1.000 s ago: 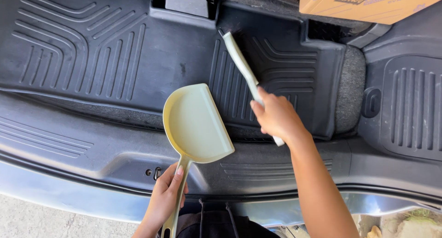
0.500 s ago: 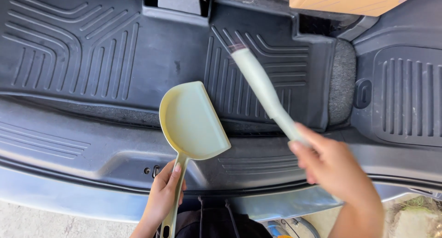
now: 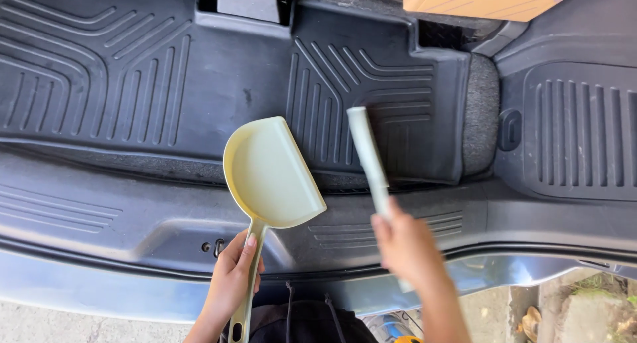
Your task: The person sweeps the black rubber floor mat in the trunk of a car using a small brush and a dustpan. They systematically sweep debris from the mat's grooves and edges, occasionally moving a cardboard box to access the area underneath.
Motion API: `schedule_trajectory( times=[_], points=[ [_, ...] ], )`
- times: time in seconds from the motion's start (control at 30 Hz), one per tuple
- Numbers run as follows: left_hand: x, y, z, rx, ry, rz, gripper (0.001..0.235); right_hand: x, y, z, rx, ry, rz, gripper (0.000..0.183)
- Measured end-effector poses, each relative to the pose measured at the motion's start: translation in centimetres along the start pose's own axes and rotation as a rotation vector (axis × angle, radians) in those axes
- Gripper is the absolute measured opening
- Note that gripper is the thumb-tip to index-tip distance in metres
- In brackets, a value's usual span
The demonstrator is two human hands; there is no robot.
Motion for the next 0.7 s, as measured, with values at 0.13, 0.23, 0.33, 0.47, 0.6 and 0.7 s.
schedule_trajectory(
  times=[0.13,0.23,0.33,0.47,0.6,0.7],
  points=[
    [0.2,0.3,-0.2,-0.025,-0.012,-0.008,0.042,0.9,4.4,2.3,-0.188,-0.279,0.177,0.06],
    [-0.2,0.5,0.0,-0.052,-0.016,0.0,0.044,-1.6,5.7,0.1,-0.273,-0.241,0.171,0.057],
    [-0.3,0.6,0.2,-0.009,-0.009,0.042,0.043,-6.3,5.6,-5.0,-0.012,-0.17,-0.074,0.062],
    [-0.1,0.2,0.5,-0.013,-0.04,0.054,0.044,-8.7,6.0,-10.7,0.354,-0.233,-0.331,0.055],
    [0.4,0.0,0.2,-0.015,-0.067,0.075,0.044,-3.4,2.6,-13.8,0.368,-0.376,-0.273,0.049],
    [0.8,0.0,0.6,-0.01,-0.071,0.065,0.052,1.1,2.8,-7.2,0.167,-0.365,-0.092,0.041]
  ],
)
Point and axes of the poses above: each hand's wrist, its own y-axis away from the middle knuckle, its own x-axis out of the palm, z = x × y, the point moved 7 cm from there along -y, towards the middle knuckle, and after that the axes turned 2 degrees about -x, right-handed, at the moved point
